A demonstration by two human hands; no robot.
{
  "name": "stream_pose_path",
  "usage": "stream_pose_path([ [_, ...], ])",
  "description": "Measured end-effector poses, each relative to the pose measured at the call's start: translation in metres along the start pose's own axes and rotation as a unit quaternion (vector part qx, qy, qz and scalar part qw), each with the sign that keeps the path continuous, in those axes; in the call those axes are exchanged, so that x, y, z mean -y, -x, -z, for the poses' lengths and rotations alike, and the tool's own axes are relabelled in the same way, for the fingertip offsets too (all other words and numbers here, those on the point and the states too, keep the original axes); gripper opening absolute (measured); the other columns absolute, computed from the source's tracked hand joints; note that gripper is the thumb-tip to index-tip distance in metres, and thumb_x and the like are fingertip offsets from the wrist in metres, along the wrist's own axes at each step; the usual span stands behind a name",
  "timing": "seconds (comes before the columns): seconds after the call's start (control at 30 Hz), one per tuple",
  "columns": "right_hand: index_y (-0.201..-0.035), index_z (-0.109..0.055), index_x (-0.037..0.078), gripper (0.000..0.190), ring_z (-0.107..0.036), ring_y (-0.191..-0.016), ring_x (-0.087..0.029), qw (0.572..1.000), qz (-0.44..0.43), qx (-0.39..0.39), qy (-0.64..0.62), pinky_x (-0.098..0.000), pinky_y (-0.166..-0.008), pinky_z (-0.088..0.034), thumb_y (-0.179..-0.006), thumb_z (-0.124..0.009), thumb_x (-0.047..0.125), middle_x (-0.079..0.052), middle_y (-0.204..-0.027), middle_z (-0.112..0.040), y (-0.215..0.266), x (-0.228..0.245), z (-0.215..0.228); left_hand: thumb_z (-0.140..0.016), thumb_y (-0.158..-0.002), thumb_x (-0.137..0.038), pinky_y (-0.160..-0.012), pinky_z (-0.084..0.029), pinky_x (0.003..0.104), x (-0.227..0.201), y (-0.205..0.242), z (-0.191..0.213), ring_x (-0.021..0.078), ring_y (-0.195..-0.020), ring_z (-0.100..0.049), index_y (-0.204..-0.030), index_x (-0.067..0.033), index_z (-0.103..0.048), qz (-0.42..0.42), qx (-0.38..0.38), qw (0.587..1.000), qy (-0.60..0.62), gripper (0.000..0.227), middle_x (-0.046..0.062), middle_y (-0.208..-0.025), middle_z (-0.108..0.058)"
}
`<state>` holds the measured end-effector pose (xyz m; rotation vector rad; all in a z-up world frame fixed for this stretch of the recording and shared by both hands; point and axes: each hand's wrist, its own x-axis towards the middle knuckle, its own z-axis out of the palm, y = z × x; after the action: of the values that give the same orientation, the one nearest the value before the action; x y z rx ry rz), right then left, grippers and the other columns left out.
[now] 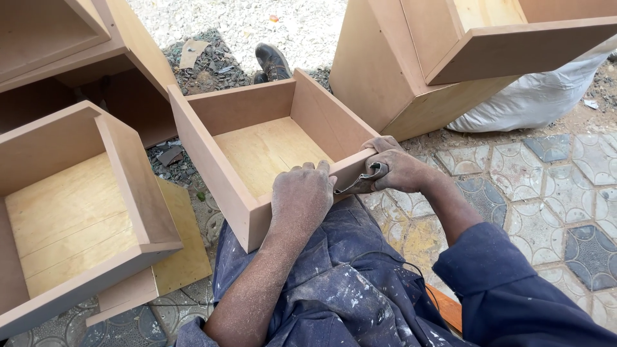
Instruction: Sanding the edges and corners of wooden drawer boxes using sandpaper to smooth the surfaces.
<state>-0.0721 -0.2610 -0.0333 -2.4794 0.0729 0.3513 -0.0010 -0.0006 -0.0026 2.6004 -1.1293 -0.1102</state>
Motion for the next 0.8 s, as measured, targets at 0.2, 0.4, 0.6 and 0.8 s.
stream_pose_path([
  [0.2, -0.082, -0.073, 0.016, 0.032, -0.03, -0.15, -0.034, 0.998, 0.031, -0.061, -0.009, -0.0476, -0.124, -0.021, -0.056, -0.089, 0.027, -0.009, -0.15, -0.049, 0.014, 0.003, -0.019, -0.056, -0.098, -0.038, -0.069, -0.059, 0.046, -0.001, 0.001, -0.001, 0.034, -0.084, -0.076, -0.104, -0.0099, -0.072, -0.008, 0.003, 1.0, -0.008, 0.033, 0.014, -0.085, -0.073],
  [0.4, -0.083, -0.072, 0.017, 0.032, -0.022, -0.155, -0.031, 0.998, 0.018, -0.063, 0.004, -0.0455, -0.126, -0.02, -0.059, -0.089, 0.029, -0.007, -0.161, -0.039, 0.019, 0.004, -0.02, -0.055, -0.099, -0.033, -0.068, -0.059, 0.046, 0.001, 0.001, -0.002, 0.034, -0.084, -0.076, -0.111, -0.0105, -0.074, -0.016, 0.001, 1.0, -0.001, 0.032, 0.015, -0.085, -0.073],
  [0.6, -0.088, -0.073, 0.016, 0.03, -0.017, -0.157, -0.033, 0.998, -0.02, -0.054, 0.027, -0.0468, -0.127, -0.02, -0.063, -0.087, 0.026, -0.011, -0.166, -0.031, 0.029, 0.002, -0.018, -0.054, -0.098, -0.032, -0.065, -0.059, 0.045, 0.001, 0.0, -0.002, 0.0335, -0.081, -0.076, -0.107, -0.0127, -0.074, -0.02, -0.01, 1.0, -0.005, 0.029, 0.014, -0.083, -0.072],
  [0.8, -0.092, -0.076, 0.019, 0.022, -0.015, -0.157, -0.033, 0.99, -0.047, -0.068, 0.117, -0.0465, -0.127, -0.021, -0.073, -0.082, 0.028, -0.01, -0.17, -0.026, 0.038, 0.008, -0.025, -0.054, -0.1, -0.033, -0.07, -0.059, 0.046, 0.001, -0.002, -0.002, 0.0335, -0.085, -0.076, -0.113, -0.0117, -0.074, -0.007, 0.001, 1.0, 0.0, 0.032, 0.015, -0.086, -0.074],
])
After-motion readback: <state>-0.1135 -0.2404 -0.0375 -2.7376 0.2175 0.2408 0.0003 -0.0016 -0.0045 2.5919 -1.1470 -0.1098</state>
